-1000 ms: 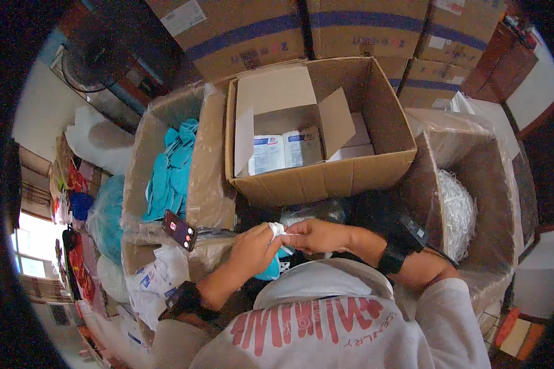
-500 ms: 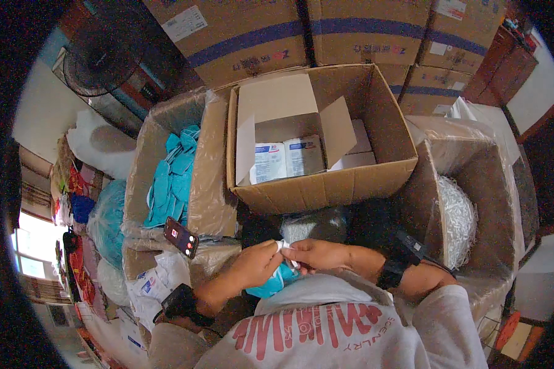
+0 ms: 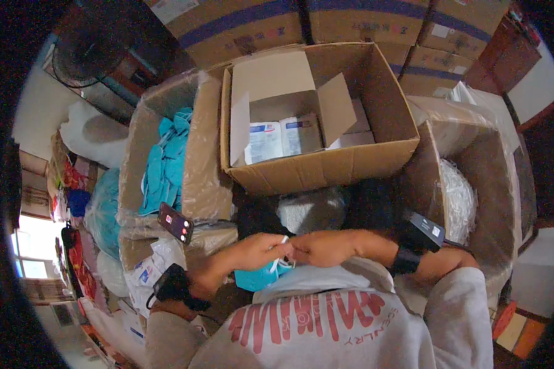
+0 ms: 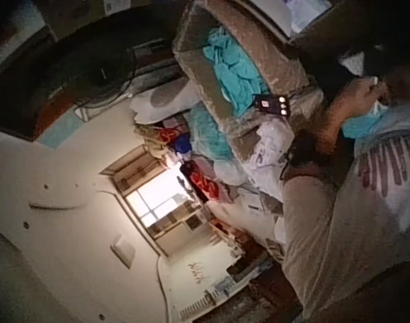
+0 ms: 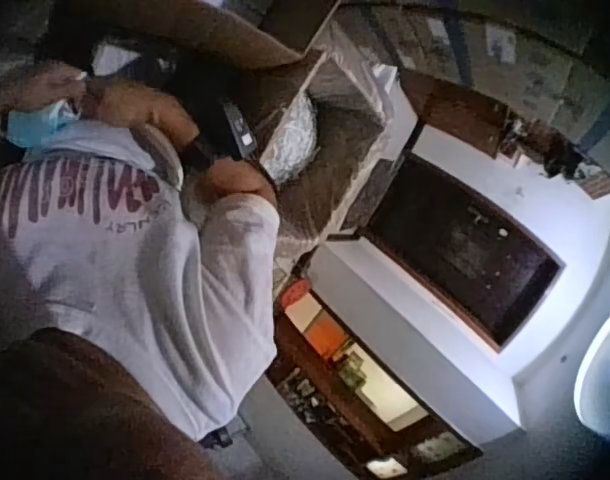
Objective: The recorder picks up individual blue masks from a container and places them into white plastic pouches, then puts the packaged masks into a cardboard box.
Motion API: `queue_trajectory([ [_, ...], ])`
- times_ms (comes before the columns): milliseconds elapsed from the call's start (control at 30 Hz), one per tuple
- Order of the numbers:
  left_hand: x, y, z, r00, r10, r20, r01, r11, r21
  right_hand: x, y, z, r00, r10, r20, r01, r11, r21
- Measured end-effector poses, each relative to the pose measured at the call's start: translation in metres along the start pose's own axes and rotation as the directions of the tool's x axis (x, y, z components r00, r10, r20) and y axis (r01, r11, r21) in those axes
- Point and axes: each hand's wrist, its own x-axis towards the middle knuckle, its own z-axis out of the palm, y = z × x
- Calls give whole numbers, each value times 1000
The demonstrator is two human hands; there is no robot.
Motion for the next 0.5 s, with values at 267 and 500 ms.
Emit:
queue_trajectory([
  [267, -20, -1, 2, 991, 108, 78, -96, 984, -149, 0, -13, 13, 999, -36, 0, 36, 998, 43],
  [500, -29, 23, 28, 936, 346, 62, -345, 938, -22, -44, -39, -2, 960, -269, 77, 280, 911, -302],
])
